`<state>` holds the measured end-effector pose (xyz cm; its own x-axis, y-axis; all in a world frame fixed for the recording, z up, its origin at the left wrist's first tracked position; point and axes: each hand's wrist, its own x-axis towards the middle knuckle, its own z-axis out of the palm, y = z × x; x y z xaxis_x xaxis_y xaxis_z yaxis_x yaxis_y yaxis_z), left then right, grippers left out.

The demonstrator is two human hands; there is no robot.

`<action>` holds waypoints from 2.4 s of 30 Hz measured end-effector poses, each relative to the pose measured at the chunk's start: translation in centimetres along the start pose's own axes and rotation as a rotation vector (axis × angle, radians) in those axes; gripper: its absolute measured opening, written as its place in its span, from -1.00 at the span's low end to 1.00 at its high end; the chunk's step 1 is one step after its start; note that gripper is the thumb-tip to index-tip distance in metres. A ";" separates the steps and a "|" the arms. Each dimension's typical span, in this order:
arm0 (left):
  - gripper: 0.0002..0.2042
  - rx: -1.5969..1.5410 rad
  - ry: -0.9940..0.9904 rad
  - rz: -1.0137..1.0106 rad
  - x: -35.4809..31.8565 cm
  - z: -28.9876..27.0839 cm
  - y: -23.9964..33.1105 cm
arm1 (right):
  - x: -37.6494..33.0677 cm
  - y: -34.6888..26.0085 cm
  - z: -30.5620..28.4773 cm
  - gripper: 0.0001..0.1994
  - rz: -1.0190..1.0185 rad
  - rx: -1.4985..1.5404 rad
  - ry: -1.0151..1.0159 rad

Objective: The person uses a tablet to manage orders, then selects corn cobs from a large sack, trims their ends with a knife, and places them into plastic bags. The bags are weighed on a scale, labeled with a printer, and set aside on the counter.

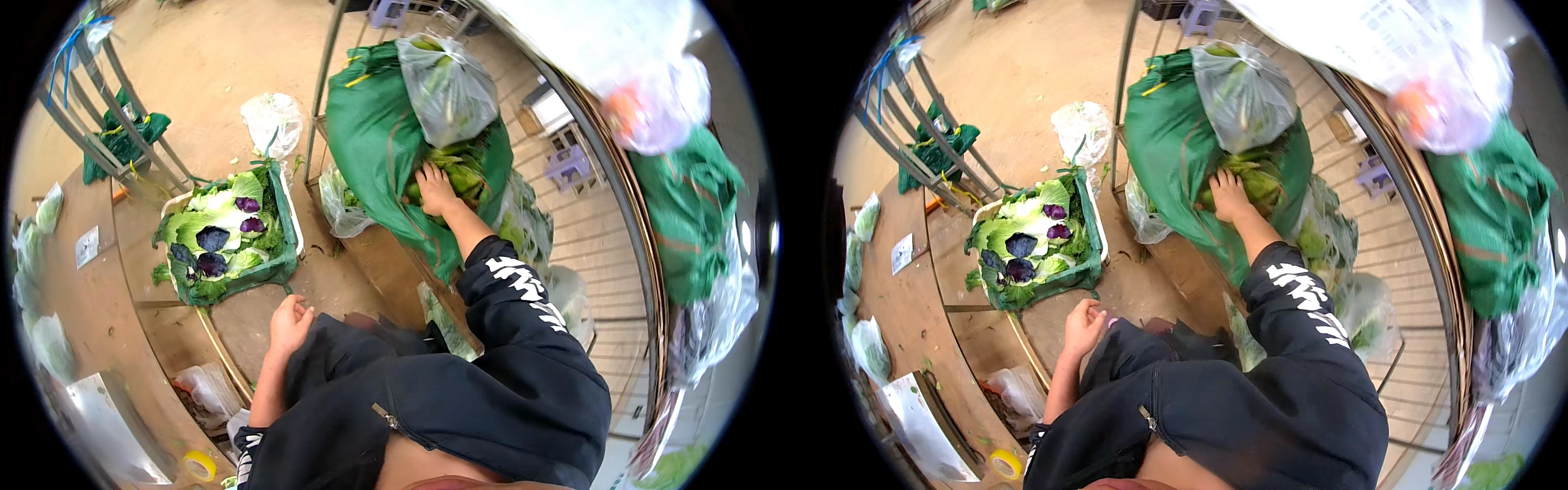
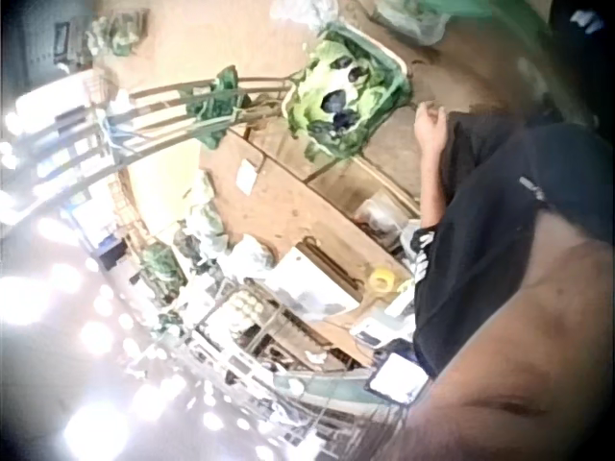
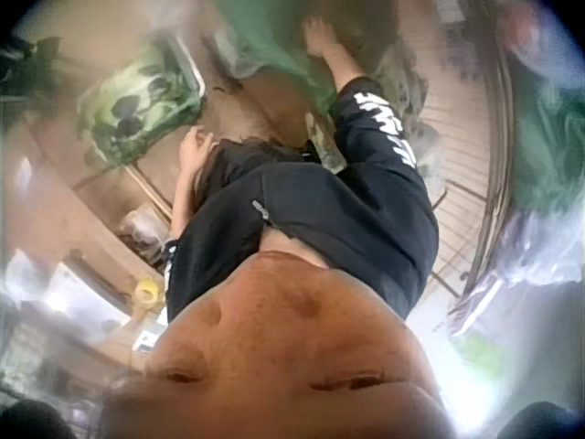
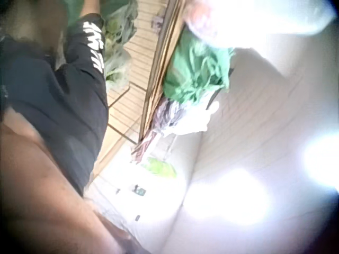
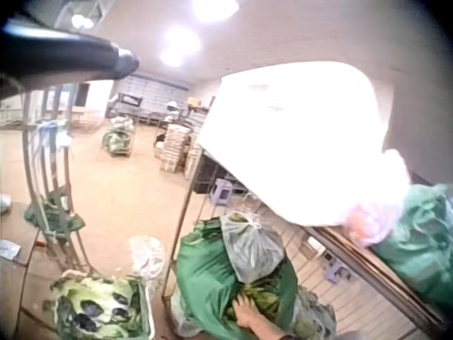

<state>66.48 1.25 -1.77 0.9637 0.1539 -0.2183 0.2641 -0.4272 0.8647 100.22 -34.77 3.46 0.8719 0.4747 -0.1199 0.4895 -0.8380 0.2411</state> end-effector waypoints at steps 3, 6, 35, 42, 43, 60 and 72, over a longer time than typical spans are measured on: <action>-0.73 -0.004 0.052 -0.016 2.2 -2.4 0.4 | 3.1 0.2 0.9 -0.29 0.027 -0.023 -0.080; -0.73 -0.121 0.078 -0.168 3.1 -3.6 1.1 | 5.1 0.2 0.3 -0.38 0.008 -0.045 -0.070; -0.85 -0.428 0.356 -0.329 2.1 -4.3 -2.8 | 18.3 19.7 -18.1 -0.80 0.352 0.783 0.865; -0.81 -0.652 0.308 -0.406 -0.5 -9.8 -6.3 | 8.6 0.6 -28.8 -0.81 0.290 0.830 0.743; -0.77 -0.512 0.245 -0.363 0.3 -10.0 -7.7 | 7.4 0.4 -29.4 -0.78 0.251 1.107 0.771; -0.47 -1.120 0.452 -0.107 -4.6 -35.6 -11.0 | 19.8 -67.0 -43.0 -0.86 -0.927 1.385 0.154; -0.77 -1.001 1.023 -0.426 -16.6 -41.8 -17.9 | 30.7 -99.4 -39.7 -0.82 -1.836 0.497 0.184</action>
<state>44.09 43.52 5.31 0.2671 0.8294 -0.4906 -0.0328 0.5166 0.8556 77.83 73.78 14.07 -0.6454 0.7293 0.2272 0.6633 0.6825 -0.3070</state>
